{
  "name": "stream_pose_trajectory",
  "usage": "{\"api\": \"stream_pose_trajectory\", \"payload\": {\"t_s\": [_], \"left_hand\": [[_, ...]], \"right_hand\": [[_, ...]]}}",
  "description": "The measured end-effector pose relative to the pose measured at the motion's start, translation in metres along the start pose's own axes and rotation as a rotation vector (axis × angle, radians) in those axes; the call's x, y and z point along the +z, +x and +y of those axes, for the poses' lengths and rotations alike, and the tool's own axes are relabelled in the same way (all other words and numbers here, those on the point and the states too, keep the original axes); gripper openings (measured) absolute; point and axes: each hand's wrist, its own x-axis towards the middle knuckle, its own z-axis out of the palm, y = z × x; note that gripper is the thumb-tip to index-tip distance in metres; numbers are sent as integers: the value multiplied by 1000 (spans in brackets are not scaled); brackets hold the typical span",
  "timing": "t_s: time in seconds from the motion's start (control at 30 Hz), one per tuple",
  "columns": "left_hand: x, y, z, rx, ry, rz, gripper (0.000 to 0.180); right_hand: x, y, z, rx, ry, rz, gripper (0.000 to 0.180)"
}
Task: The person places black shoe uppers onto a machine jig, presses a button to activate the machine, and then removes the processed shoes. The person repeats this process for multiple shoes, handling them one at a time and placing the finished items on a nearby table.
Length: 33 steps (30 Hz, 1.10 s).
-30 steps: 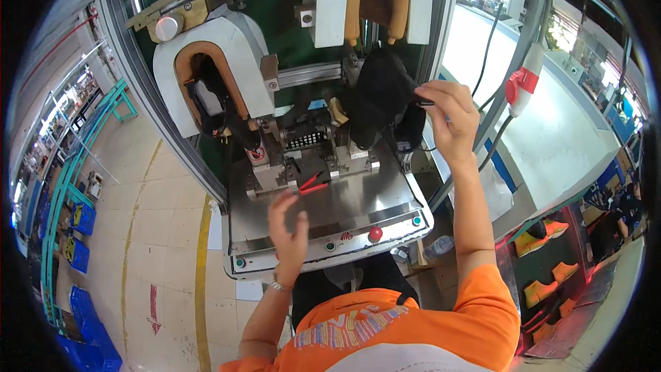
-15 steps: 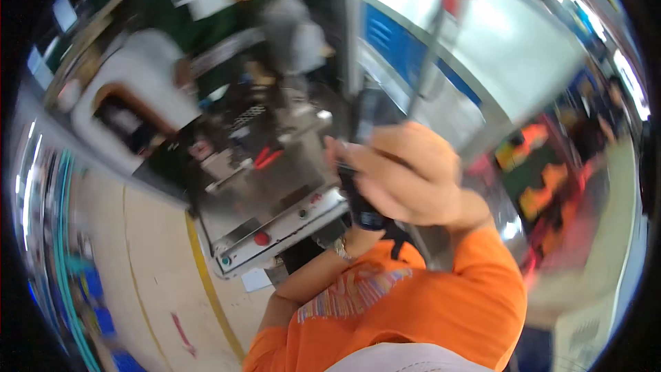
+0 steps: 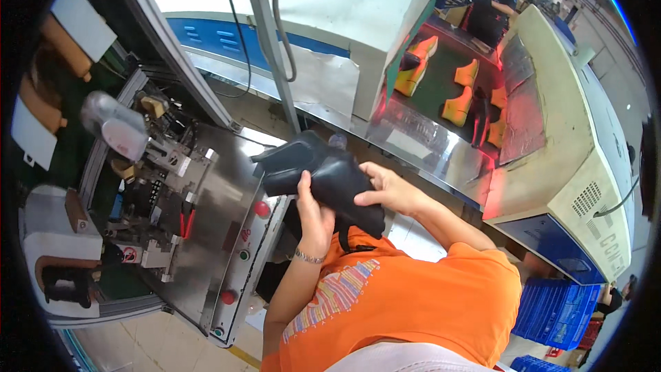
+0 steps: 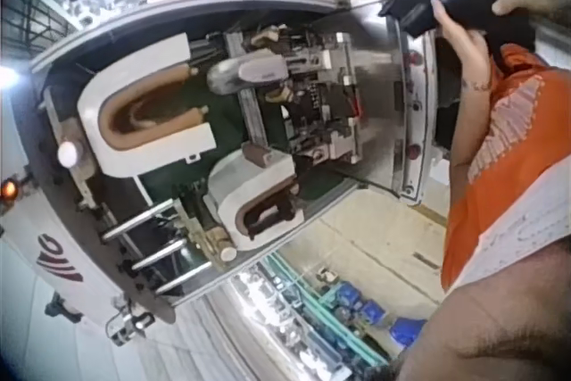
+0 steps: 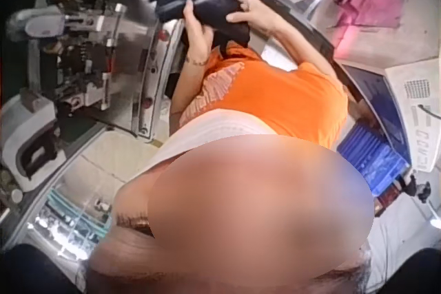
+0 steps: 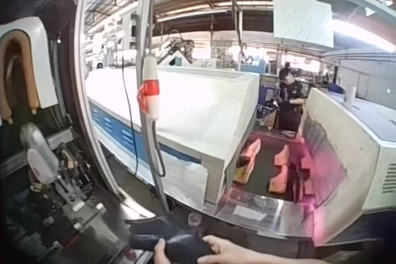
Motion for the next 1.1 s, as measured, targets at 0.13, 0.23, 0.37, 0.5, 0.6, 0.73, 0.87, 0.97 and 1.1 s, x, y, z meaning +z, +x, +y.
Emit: {"api": "stream_pose_trajectory", "payload": {"t_s": [0.13, 0.23, 0.37, 0.5, 0.6, 0.73, 0.87, 0.97, 1.1], "left_hand": [[-32, 16, -31, -426, 133, 65, 50], [-80, 23, -36, -478, 88, 112, 51], [-128, 24, -13, -405, 44, 250, 42], [-136, 19, 16, -285, 123, 297, 36], [-130, 25, 28, -263, 172, 279, 31], [-167, -8, 30, -176, 168, 266, 26], [-195, -34, 26, -289, 320, 418, 41], [-198, -63, 27, -235, 344, 497, 44], [-220, -82, 23, -216, 287, 547, 36]], "right_hand": [[-57, -6, 8, 47, 62, 343, 47], [-126, -4, 12, 28, -111, 722, 36], [-270, 21, -12, -261, -617, 1032, 21], [-381, 51, -71, -41, -140, 1280, 41], [-493, 77, -31, -101, -469, 1521, 49], [-443, 170, -8, -158, -128, 1144, 46], [-480, 238, 42, -409, -240, 1150, 55], [-494, 284, 54, -595, 77, 1037, 63], [-522, 328, 84, -304, 123, 877, 73]]}}
